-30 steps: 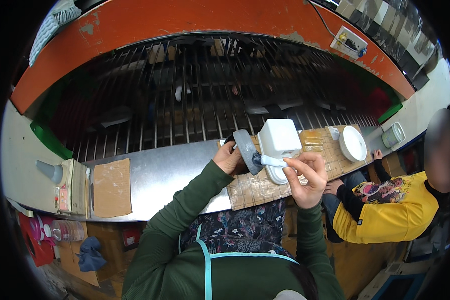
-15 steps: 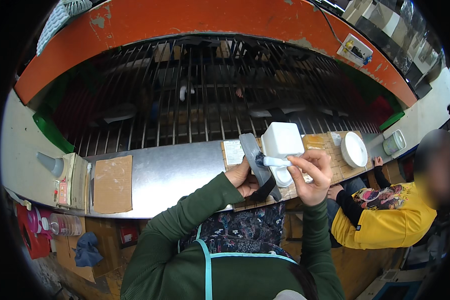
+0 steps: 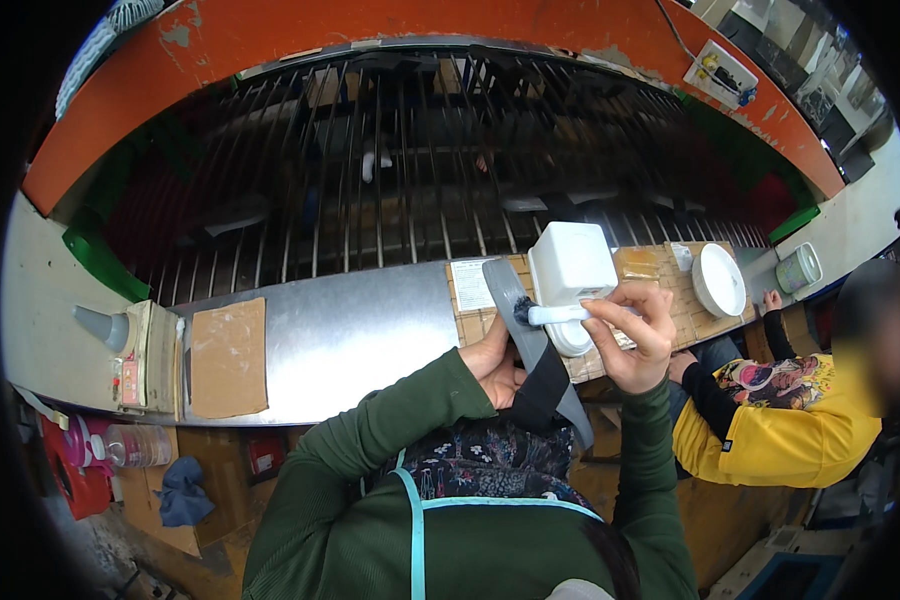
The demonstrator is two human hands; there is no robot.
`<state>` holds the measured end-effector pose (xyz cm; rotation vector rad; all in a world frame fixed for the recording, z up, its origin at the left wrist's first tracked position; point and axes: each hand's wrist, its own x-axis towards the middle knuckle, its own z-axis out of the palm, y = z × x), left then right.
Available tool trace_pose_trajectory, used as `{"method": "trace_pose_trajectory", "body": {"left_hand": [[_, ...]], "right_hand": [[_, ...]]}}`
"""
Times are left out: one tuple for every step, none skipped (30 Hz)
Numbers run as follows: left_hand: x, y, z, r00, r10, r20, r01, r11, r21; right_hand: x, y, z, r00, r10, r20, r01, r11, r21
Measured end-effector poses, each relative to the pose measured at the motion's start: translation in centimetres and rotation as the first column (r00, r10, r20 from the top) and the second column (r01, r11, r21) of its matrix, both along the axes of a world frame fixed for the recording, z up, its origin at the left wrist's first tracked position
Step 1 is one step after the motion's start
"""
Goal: The person holds a gray plastic component and uses a small brush to apply white paint to its surface. They repeatedly dip the brush into a white paint container and continue painting different areas of the part while standing at a workbench.
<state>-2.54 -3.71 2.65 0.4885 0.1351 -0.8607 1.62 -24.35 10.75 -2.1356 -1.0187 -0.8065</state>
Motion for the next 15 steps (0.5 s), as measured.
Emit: {"method": "trace_pose_trajectory", "body": {"left_hand": [[-0.1, -0.1, 0.2, 1.000, -0.007, -0.004, 0.007, 1.000, -0.005], [-0.1, -0.1, 0.4, 1.000, -0.022, -0.012, 0.022, 1.000, -0.001], [-0.2, -0.1, 0.5, 1.000, -0.013, 0.000, 0.013, 1.000, -0.012], [-0.3, -0.1, 0.6, 1.000, -0.013, 0.009, 0.013, 1.000, -0.014], [-0.3, -0.2, 0.7, 1.000, -0.013, 0.018, 0.013, 1.000, -0.017], [-0.4, -0.3, 0.7, 1.000, -0.011, 0.021, 0.011, 1.000, 0.025], [-0.4, -0.5, 0.5, 1.000, -0.010, 0.024, 0.009, 0.998, 0.067], [-0.4, -0.6, 0.3, 0.996, -0.027, 0.081, 0.021, 0.997, 0.074], [-0.5, -0.6, 0.0, 1.000, -0.010, 0.026, 0.007, 0.994, 0.110], [-0.4, -0.6, -0.3, 1.000, -0.010, 0.027, 0.007, 0.994, 0.113], [-0.4, -0.6, -0.6, 0.999, -0.012, 0.031, 0.008, 0.993, 0.116], [-0.3, -0.7, -0.9, 0.998, -0.067, 0.008, 0.068, 0.983, -0.168], [0.0, -0.7, -1.2, 0.992, -0.128, 0.000, 0.115, 0.890, -0.440], [0.0, -0.8, -1.4, 0.992, -0.125, 0.004, 0.117, 0.922, -0.370], [0.0, -1.0, -1.6, 0.991, -0.134, 0.008, 0.123, 0.880, -0.458]], "right_hand": [[0.0, 0.0, -0.2, 1.000, -0.004, -0.009, 0.004, 1.000, 0.014], [0.0, 0.0, -0.3, 1.000, -0.014, -0.016, 0.015, 1.000, 0.017], [0.0, -0.1, -0.4, 1.000, 0.002, -0.021, -0.002, 1.000, 0.014], [0.0, -0.2, -0.5, 1.000, 0.011, -0.023, -0.011, 1.000, -0.001], [-0.1, -0.3, -0.6, 1.000, 0.015, -0.013, -0.015, 1.000, -0.013], [-0.1, -0.4, -0.8, 1.000, 0.015, -0.022, -0.015, 1.000, -0.018], [-0.1, -0.4, -0.9, 1.000, 0.011, -0.019, -0.012, 1.000, -0.020], [-0.1, -0.5, -1.1, 1.000, 0.008, -0.016, -0.008, 1.000, -0.022], [-0.1, -0.6, -1.2, 1.000, 0.013, -0.013, -0.013, 0.999, -0.036], [-0.1, -0.8, -1.3, 1.000, 0.018, -0.009, -0.018, 0.999, -0.049], [0.0, -0.9, -1.3, 1.000, 0.022, -0.002, -0.022, 0.998, -0.062], [0.1, -0.9, -1.4, 0.998, 0.038, -0.055, -0.040, 0.999, -0.028], [0.2, -1.0, -1.4, 0.993, 0.055, -0.108, -0.055, 0.998, 0.008], [0.3, -1.0, -1.4, 0.986, 0.080, -0.148, -0.073, 0.996, 0.051], [0.4, -1.0, -1.3, 0.985, 0.049, -0.163, -0.043, 0.998, 0.042]]}}
